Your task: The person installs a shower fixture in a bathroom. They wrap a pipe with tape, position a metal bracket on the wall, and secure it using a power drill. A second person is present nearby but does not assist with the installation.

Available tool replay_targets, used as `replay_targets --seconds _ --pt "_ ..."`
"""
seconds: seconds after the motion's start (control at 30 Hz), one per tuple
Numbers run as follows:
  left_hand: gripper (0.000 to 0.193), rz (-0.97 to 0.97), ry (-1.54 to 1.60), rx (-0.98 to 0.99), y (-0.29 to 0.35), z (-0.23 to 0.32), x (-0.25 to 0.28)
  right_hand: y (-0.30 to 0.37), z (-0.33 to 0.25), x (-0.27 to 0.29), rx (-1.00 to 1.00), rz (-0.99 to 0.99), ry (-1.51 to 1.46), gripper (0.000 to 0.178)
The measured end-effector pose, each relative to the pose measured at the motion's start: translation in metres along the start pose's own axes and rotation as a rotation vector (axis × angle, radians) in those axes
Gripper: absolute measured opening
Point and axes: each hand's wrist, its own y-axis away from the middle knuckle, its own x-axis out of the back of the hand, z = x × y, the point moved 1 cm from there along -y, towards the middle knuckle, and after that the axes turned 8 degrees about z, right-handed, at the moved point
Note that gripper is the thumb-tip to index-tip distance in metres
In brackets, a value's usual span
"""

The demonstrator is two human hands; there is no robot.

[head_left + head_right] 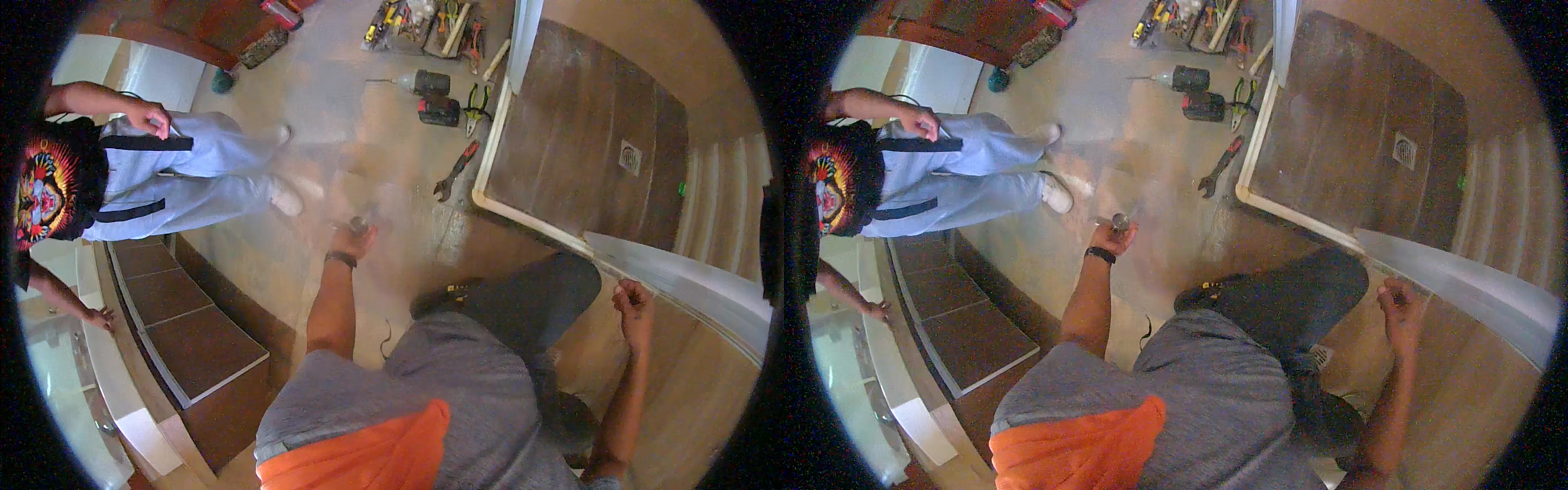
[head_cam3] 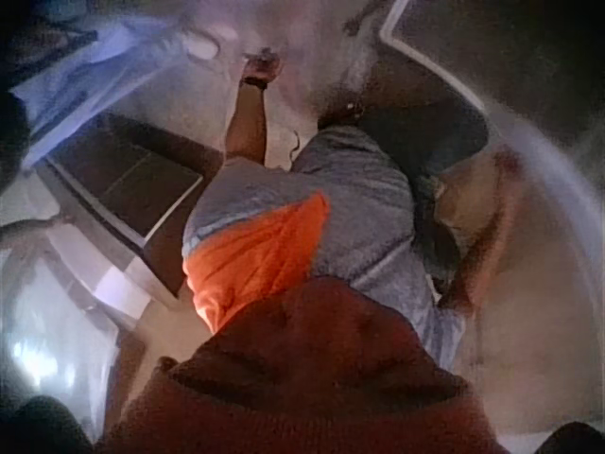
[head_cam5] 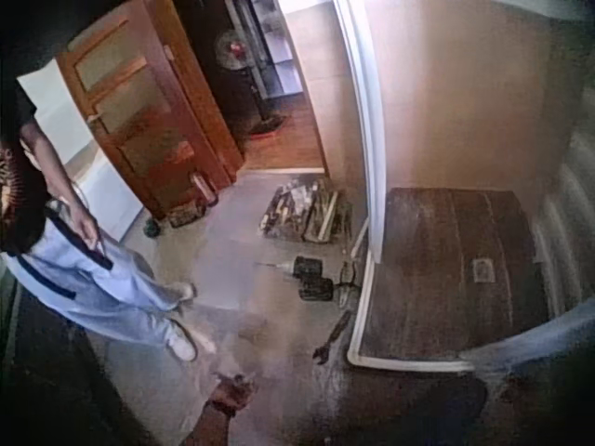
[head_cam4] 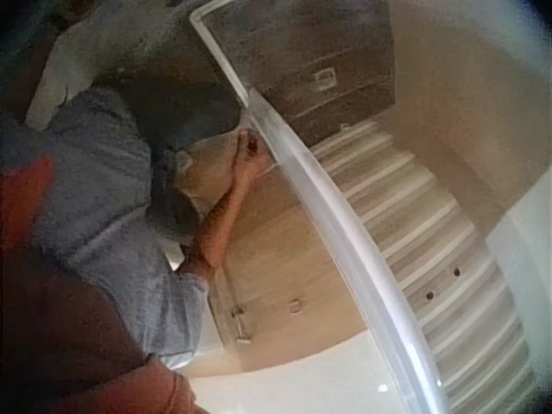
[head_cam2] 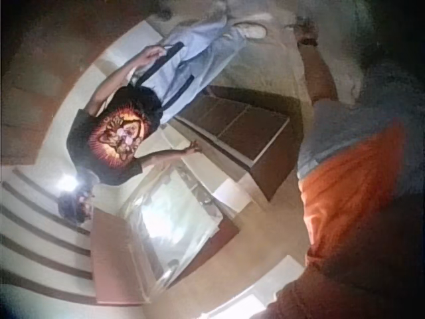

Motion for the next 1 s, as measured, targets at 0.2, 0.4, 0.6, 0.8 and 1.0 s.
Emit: replay_targets --seconds 0.2,0.4,0.6,0.8,1.0 --pt "0.05 -0.034 -0.367 0.161 -0.076 0.01 0.026 0.01 0.013 0.009 -0.092 0.046 0.067 0.036" --pt "0.035 0.145 -0.521 0.282 -0.125 0.002 -0.002 0.028 0.071 0.021 -0.195 0.084 0.097 0.033" --pt "0.04 0.102 -0.525 0.149 -0.14 -0.002 0.011 0.052 0.131 0.046 -0.325 0.175 0.18 0.034" --pt "0.044 0.154 -0.896 0.314 -0.107 0.028 -0.012 0.076 0.14 0.043 -0.384 0.187 0.152 0.031" --pt "0.054 0.082 -2.205 -0.348 -0.143 0.112 -0.047 0.086 0.158 0.049 -0.382 0.183 0.25 0.037"
